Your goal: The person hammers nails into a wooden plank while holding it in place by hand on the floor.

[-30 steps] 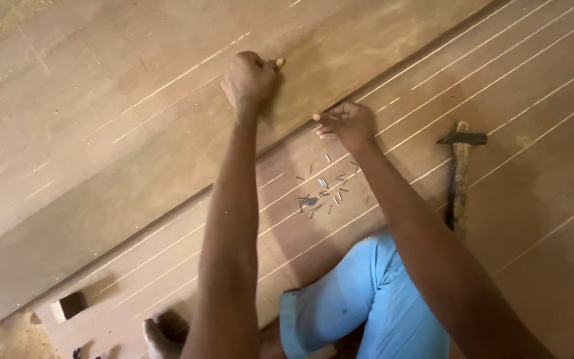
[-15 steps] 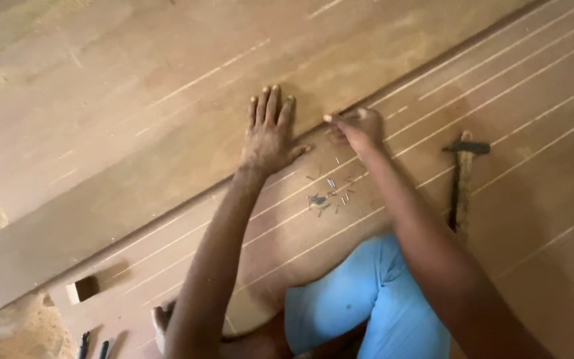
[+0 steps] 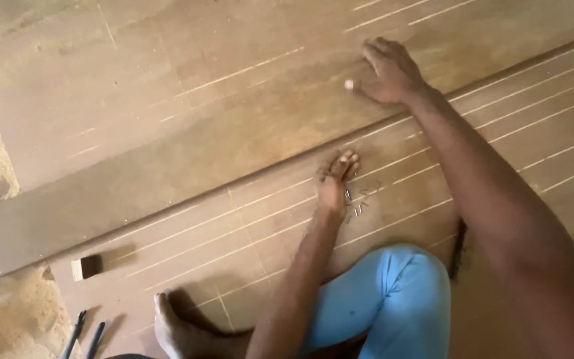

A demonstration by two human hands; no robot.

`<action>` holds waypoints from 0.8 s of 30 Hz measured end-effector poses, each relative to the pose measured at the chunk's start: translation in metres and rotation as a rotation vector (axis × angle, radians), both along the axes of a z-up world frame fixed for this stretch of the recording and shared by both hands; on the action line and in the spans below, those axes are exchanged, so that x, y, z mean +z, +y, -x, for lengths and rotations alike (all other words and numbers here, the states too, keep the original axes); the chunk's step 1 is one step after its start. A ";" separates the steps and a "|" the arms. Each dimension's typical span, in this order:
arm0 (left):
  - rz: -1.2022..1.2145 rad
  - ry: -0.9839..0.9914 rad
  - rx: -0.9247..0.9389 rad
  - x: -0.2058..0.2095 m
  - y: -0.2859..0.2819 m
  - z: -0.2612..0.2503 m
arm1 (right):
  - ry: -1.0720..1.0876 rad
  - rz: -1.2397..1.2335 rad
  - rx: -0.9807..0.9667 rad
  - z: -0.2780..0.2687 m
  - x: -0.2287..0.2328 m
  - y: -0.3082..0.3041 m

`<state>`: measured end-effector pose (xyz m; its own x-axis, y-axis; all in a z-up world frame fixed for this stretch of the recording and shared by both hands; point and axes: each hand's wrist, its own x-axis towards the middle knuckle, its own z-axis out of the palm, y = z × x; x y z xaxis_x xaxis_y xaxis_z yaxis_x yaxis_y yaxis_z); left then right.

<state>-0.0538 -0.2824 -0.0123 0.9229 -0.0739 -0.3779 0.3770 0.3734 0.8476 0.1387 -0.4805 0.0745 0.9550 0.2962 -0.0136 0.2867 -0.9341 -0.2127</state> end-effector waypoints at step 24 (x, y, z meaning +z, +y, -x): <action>-1.389 -0.737 -0.631 0.049 -0.098 -0.233 | -0.879 -1.062 -0.910 0.124 -0.131 0.001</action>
